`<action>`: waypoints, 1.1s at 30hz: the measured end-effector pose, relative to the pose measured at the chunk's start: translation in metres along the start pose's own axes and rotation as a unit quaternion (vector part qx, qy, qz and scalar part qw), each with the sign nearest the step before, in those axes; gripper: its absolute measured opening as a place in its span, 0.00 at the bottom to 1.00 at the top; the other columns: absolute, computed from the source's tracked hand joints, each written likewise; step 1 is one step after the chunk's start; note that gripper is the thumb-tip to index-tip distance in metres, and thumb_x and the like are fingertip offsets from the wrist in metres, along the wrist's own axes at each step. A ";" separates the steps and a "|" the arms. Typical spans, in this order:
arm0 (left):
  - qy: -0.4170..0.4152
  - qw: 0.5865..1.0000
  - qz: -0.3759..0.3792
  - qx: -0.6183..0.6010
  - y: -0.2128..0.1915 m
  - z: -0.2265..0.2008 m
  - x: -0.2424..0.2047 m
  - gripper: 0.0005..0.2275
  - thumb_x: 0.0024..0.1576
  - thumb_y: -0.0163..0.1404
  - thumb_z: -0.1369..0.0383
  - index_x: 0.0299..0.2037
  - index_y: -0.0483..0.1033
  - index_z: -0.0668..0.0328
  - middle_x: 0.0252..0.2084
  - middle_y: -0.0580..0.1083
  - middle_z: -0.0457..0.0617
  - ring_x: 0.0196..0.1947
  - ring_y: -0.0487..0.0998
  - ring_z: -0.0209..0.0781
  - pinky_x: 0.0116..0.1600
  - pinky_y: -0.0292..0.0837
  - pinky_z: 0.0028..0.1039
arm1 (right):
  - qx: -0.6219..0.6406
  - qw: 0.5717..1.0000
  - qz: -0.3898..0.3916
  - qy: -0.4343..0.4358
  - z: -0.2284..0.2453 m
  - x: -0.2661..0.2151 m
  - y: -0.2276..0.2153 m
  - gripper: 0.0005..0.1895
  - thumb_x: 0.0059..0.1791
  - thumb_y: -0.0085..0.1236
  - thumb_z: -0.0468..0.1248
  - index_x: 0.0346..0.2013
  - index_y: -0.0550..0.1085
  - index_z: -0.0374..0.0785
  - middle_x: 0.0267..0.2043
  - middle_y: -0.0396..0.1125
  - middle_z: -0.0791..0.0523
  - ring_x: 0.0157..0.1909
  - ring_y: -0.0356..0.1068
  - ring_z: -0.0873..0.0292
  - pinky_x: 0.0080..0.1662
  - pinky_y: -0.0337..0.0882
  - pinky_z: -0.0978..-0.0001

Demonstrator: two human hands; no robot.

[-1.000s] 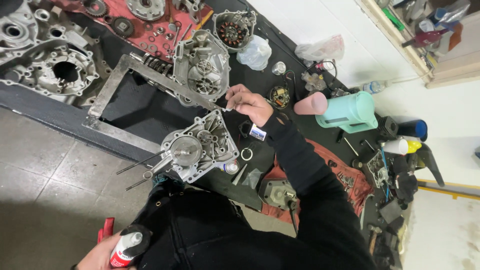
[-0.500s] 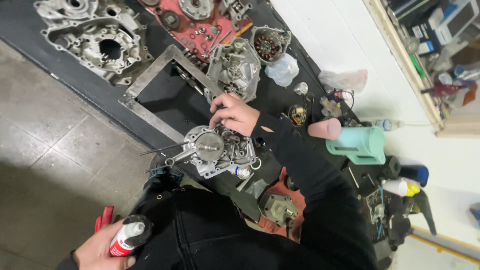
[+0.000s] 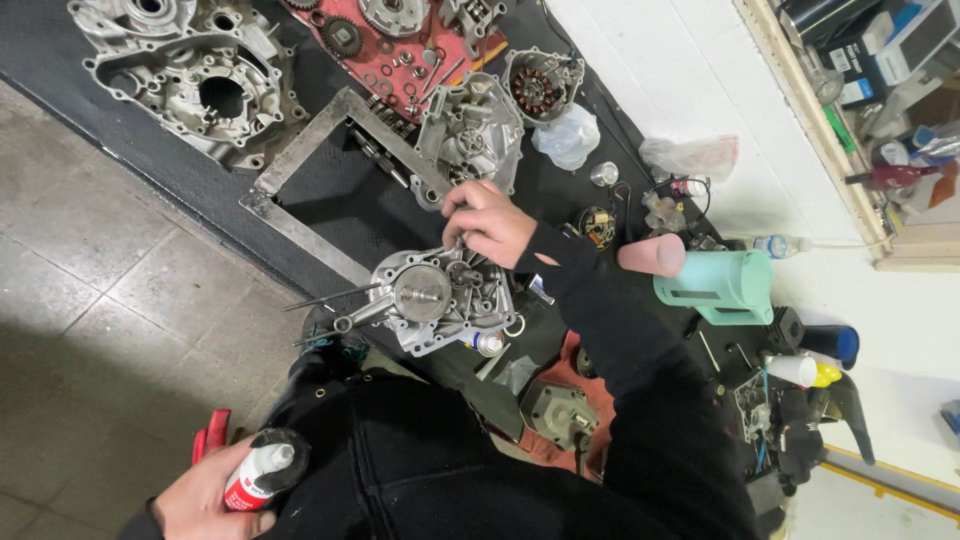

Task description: The person holds a tube of sealant and points to various components of a disassembled engine on a workbench. They then pick up a small metal part, apply sealant to it, and place it back on the workbench among other engine parts.

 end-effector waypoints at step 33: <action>0.031 0.991 0.051 0.118 -0.069 0.137 0.031 0.46 0.31 0.74 0.81 0.67 0.70 0.59 0.61 0.74 0.46 0.68 0.68 0.38 0.73 0.39 0.36 | -0.105 0.958 -0.224 0.145 -0.002 -0.112 -0.015 0.19 0.41 0.52 0.27 0.44 0.79 0.45 0.49 0.64 0.54 0.53 0.63 0.48 0.57 0.63 0.57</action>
Point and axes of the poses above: each hand's wrist, its own x-axis towards the middle knuckle, its own y-axis out of the palm, z = x × y, the point moved 10 cm from there along x, towards the middle knuckle
